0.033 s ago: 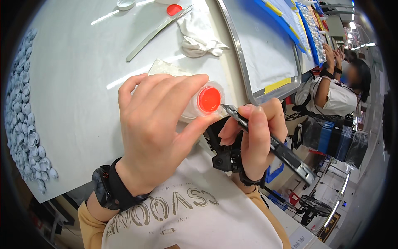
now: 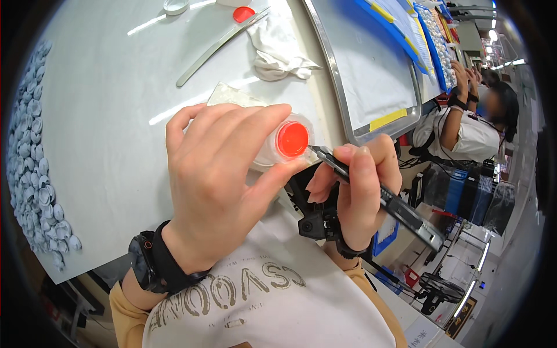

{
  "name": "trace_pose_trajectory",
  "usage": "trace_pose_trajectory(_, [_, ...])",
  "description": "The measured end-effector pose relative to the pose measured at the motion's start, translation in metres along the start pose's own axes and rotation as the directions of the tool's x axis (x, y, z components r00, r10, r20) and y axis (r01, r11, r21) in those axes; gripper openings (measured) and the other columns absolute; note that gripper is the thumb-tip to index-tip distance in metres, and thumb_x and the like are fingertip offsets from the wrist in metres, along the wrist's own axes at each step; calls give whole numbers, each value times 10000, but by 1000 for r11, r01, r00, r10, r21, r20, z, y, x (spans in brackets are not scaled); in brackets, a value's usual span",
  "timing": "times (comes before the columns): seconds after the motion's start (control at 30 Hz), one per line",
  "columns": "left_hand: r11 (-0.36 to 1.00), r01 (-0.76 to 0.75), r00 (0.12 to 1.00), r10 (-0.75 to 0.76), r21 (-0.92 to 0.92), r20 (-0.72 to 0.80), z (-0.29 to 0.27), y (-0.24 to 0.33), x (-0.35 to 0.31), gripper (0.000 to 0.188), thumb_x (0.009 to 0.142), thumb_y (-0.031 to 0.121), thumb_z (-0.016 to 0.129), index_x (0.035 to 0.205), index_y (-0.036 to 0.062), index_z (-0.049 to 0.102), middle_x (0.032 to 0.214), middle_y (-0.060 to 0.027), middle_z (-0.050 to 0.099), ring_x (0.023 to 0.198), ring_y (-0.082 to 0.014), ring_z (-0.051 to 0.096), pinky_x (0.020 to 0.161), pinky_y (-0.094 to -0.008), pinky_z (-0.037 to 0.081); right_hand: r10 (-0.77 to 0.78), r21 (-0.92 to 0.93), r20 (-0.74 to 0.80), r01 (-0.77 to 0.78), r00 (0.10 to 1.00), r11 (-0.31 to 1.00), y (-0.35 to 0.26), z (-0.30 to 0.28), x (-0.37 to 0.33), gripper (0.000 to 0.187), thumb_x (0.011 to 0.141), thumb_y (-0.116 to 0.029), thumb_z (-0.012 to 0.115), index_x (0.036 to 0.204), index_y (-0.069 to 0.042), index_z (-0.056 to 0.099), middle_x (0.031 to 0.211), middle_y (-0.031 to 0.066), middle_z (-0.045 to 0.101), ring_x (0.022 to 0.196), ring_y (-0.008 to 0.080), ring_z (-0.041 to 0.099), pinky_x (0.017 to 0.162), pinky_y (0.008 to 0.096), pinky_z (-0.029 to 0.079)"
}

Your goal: The person uses a fine brush to apply red paint to the lips of small, pre-molded figurine heads. They repeatedly dip the brush into a small container of red paint and carefully apply it to the mouth area of each head. The heads are arranged in a blue tray on the workbench.

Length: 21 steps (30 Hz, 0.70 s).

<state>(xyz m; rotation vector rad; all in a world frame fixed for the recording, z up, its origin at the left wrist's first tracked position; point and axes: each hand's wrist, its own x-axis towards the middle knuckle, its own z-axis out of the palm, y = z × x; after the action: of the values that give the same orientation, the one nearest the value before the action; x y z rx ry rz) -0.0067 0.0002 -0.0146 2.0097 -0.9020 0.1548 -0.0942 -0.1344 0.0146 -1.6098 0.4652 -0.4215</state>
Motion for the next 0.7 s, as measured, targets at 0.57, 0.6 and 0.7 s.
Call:
trace_pose_trajectory(0.57, [999, 34, 999, -33, -30, 28, -2, 0, 2, 480, 597, 114, 794, 1045, 51, 632, 922, -79, 646, 863, -247, 580, 853, -357, 383, -159, -272, 29, 160, 987, 949, -14, 6, 14, 390, 905, -339, 491, 742, 10, 550, 493, 80, 522, 377, 117, 501, 341, 208, 366])
trace_pose_trajectory(0.6, [999, 28, 999, -27, -23, 23, -2, 0, 2, 480, 596, 111, 790, 1045, 50, 631, 922, -78, 645, 863, -248, 579, 854, -358, 383, -164, -283, 48, 171, 985, 944, -14, 6, 14, 392, 906, -342, 492, 742, 10, 548, 496, 77, 524, 381, 112, 501, 344, 205, 365])
trace_pose_trajectory(0.7, [999, 23, 1000, -23, -22, 15, -1, 0, 2, 481, 590, 102, 777, 1046, 50, 630, 923, -76, 644, 864, -249, 577, 856, -361, 382, -150, -343, 91, 172, 985, 923, -18, 4, 17, 394, 913, -347, 492, 744, 6, 544, 508, 67, 534, 396, 92, 500, 358, 196, 366])
